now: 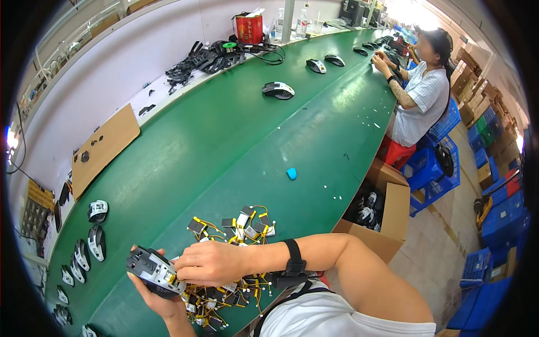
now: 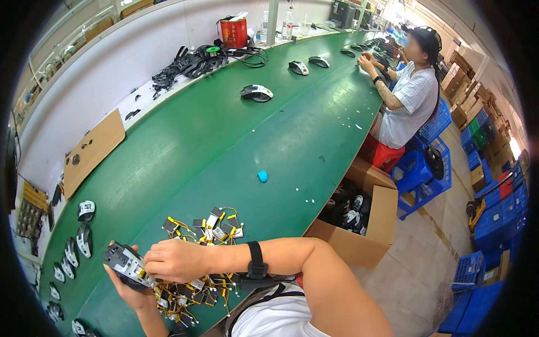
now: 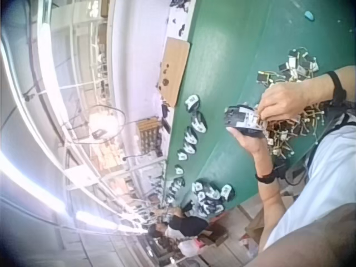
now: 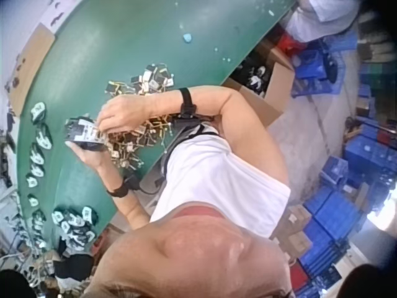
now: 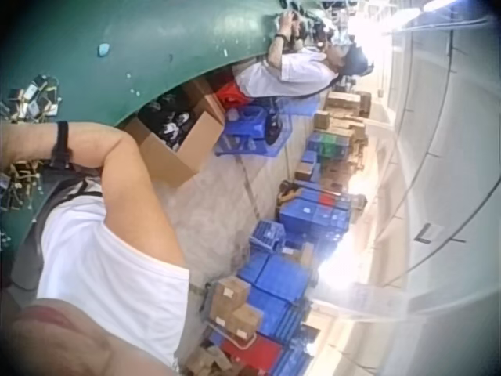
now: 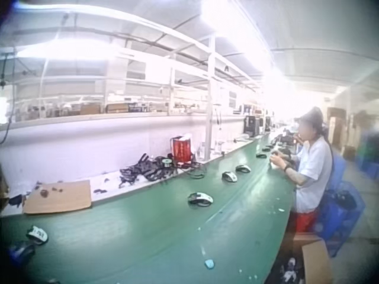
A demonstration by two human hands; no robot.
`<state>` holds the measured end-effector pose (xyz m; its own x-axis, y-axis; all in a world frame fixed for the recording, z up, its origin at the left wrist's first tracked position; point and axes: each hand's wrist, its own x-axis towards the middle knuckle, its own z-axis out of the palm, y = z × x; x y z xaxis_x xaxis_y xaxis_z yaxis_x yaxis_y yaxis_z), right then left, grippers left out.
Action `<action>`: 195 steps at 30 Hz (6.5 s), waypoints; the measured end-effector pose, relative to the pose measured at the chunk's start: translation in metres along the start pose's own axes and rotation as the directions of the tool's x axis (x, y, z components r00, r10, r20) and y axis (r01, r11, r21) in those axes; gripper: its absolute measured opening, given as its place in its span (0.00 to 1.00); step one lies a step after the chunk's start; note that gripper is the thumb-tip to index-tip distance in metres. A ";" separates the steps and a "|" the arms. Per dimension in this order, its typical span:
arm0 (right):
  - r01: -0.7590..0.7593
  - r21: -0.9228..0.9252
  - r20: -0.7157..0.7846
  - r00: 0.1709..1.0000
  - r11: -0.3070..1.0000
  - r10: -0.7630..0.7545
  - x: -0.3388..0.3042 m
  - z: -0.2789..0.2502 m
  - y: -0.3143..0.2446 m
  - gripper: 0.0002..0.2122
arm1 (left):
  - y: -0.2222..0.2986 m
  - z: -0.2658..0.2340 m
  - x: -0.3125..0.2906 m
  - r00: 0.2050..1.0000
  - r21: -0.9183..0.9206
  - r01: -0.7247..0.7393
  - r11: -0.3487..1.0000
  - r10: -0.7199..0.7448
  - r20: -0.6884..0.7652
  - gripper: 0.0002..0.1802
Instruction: Manually assembling wireless computer mice on a production line, inserting internal components and securing covers.
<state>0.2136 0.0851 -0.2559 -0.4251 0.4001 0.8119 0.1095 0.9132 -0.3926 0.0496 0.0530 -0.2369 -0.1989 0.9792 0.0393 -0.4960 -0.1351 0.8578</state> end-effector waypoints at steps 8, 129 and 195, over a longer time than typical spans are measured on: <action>-0.536 0.498 0.085 0.813 0.682 0.577 0.004 0.010 -0.022 0.07 | -0.012 0.006 -0.006 0.979 0.020 -0.183 0.983 0.184 -0.086 0.32; -0.582 0.768 0.127 0.549 0.268 0.826 0.015 -0.048 0.048 0.11 | 0.041 0.009 0.127 0.985 0.354 0.168 0.920 -0.148 -0.084 0.35; -0.175 -0.064 0.186 0.965 0.983 0.184 0.006 -0.014 -0.011 0.18 | -0.023 -0.008 -0.006 0.968 -0.013 0.246 0.969 -0.246 -0.044 0.31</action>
<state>0.2229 0.0783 -0.2405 -0.5570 0.5395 0.6314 0.2394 0.8323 -0.4999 0.0555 0.0495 -0.2606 -0.1077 0.9747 -0.1959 -0.5405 0.1080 0.8344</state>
